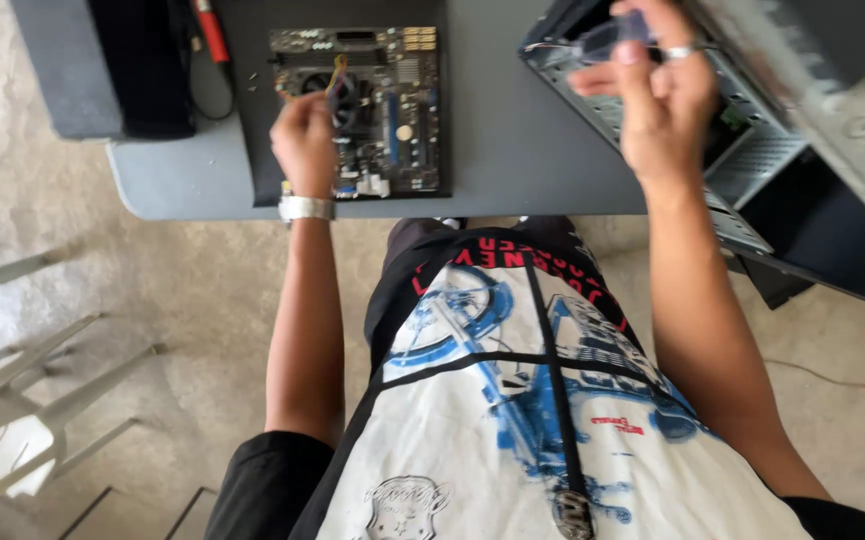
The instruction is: Using a screwdriver to remove screws from a computer case for disassembly
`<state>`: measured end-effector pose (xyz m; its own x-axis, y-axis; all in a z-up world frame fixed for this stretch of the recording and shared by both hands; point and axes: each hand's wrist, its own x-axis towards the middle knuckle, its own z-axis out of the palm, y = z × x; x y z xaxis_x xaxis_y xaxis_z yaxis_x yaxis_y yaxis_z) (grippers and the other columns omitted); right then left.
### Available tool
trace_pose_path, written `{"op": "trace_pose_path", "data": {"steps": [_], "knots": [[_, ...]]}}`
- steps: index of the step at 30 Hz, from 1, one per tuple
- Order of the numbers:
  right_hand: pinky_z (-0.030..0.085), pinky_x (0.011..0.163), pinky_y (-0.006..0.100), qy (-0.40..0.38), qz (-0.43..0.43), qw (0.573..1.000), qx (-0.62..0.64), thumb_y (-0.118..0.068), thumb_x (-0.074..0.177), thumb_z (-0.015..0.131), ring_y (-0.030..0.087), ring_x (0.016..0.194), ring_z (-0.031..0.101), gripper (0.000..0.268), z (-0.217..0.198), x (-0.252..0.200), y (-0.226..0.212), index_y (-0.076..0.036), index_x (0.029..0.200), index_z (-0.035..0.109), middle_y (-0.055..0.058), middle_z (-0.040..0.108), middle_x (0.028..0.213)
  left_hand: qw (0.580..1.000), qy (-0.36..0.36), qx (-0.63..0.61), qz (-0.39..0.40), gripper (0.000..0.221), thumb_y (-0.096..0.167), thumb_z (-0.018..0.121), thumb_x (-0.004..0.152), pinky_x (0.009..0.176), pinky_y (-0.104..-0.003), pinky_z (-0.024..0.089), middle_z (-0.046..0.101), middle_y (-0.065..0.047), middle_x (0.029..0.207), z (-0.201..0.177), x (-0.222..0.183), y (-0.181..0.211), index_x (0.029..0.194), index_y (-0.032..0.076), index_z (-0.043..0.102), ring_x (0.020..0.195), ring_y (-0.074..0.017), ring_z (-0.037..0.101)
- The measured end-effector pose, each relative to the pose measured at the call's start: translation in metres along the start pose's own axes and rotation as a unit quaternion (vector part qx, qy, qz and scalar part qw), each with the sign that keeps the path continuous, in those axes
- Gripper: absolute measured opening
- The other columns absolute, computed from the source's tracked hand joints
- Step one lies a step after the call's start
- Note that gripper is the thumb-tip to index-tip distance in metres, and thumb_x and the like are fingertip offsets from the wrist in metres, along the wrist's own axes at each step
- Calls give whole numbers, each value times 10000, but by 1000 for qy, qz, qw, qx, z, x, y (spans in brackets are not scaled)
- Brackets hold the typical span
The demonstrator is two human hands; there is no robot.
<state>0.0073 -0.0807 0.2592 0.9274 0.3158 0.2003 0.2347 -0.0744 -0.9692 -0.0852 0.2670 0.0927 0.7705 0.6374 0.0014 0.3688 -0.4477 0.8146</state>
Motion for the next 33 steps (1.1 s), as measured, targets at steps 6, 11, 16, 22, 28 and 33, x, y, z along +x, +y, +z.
{"op": "trace_pose_path", "data": {"steps": [6, 11, 16, 22, 28, 33], "knots": [[469, 545, 374, 26, 32, 995, 88, -34, 1092, 615, 355, 594, 502, 372, -5, -7, 20, -128, 1177, 265, 388, 484, 1371, 967, 87, 165, -172, 338, 203, 527, 742, 750, -442, 520, 761, -24, 868, -69, 46, -124, 985, 247, 759, 835, -304, 697], [613, 960, 402, 79, 167, 956, 227, -231, 982, 624, 332, 1036, 673, 365, 12, -4, 0, -236, 1277, 410, 95, 509, 1303, 980, 2, 190, 58, 322, 159, 627, 791, 759, -440, 481, 720, -16, 812, -53, 62, -136, 1100, 155, 715, 874, -266, 628], [628, 1006, 439, 86, 178, 964, 175, -150, 990, 569, 348, 1090, 697, 259, 7, -10, 6, -129, 1234, 486, 1, 549, 1276, 959, -68, 270, 48, 386, 252, 634, 850, 745, -471, 502, 694, -149, 1035, -32, 84, -136, 1233, 199, 643, 890, -352, 658], [649, 626, 347, 107, 112, 987, 31, -84, 894, 799, 267, 728, 653, 344, 5, 2, -8, -18, 1073, 513, 99, 498, 1096, 947, -52, 314, -33, 262, 316, 594, 902, 675, -512, 508, 668, -79, 1015, -28, 87, -108, 1133, 274, 708, 871, -343, 651], [536, 1057, 548, -20, 76, 987, 138, -71, 1073, 497, 438, 1089, 625, 343, 0, 4, -11, -110, 1377, 344, 93, 430, 1441, 961, 36, 268, 66, 152, 280, 660, 851, 578, -499, 482, 691, -36, 880, -30, 82, -116, 945, 219, 763, 770, -309, 655], [623, 559, 310, 94, 98, 990, 34, 48, 776, 863, 258, 710, 676, 410, 2, -1, 11, -8, 1002, 526, 208, 542, 1211, 954, 244, 67, 159, 69, 178, 685, 854, 595, -327, 534, 713, -34, 740, -54, 74, -48, 835, 114, 703, 655, -183, 681]]}}
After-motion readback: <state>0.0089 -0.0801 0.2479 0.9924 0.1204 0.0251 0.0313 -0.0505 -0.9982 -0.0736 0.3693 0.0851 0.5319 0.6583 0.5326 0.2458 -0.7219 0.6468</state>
